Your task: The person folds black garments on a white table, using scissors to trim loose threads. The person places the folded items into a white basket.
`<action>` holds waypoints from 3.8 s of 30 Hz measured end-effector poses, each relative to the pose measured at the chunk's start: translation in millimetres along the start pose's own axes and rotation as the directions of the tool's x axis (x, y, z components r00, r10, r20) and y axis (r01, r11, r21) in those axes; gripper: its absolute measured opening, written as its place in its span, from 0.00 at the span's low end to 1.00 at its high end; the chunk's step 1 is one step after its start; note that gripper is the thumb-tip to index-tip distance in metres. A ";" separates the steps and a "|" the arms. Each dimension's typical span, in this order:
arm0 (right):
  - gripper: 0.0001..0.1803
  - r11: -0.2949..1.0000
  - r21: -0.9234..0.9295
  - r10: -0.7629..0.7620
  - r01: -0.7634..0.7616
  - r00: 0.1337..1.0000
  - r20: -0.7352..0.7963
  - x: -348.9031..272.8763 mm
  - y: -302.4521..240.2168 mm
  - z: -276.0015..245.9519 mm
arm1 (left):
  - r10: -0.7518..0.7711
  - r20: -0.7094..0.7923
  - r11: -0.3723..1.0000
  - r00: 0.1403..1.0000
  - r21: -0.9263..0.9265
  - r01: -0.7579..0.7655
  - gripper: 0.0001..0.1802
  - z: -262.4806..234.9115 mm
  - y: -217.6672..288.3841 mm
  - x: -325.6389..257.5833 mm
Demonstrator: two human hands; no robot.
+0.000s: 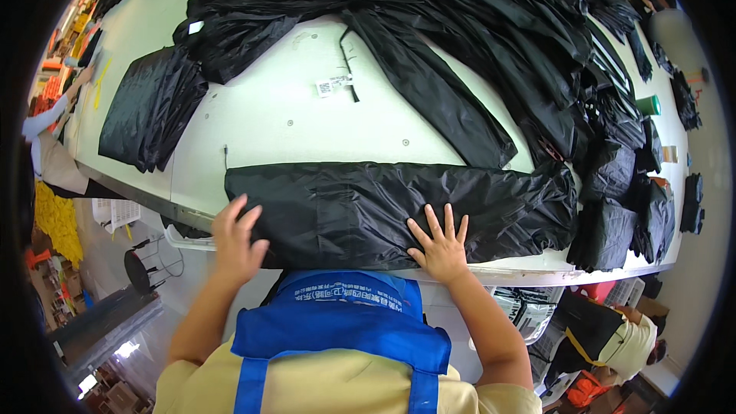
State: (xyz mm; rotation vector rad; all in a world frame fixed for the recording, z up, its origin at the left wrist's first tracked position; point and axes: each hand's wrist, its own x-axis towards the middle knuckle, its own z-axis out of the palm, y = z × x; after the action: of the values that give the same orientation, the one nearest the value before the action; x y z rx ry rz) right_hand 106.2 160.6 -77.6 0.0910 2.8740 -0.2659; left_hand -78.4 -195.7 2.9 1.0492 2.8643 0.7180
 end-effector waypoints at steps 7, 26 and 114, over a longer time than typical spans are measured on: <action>0.32 0.986 0.138 0.116 -0.088 0.971 -0.210 15.2 -31.8 -16.5 | -0.015 0.130 0.976 0.991 0.217 -0.013 0.33 96.3 -36.2 -40.7; 0.38 0.176 0.983 0.292 0.059 0.950 -0.109 124.7 -192.8 35.6 | -0.421 0.678 0.016 0.603 -0.659 0.752 0.40 19.3 -82.1 -28.3; 0.13 0.785 0.579 -0.334 0.222 0.938 0.093 207.3 -144.6 -59.4 | -0.695 0.040 0.457 0.718 -0.746 0.484 0.13 123.3 12.4 16.4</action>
State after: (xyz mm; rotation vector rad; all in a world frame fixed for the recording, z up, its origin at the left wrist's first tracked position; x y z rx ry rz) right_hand -120.8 37.8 -49.2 -0.2485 2.5103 -1.1144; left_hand -63.8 -126.0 -99.8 -0.2094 2.3800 1.7575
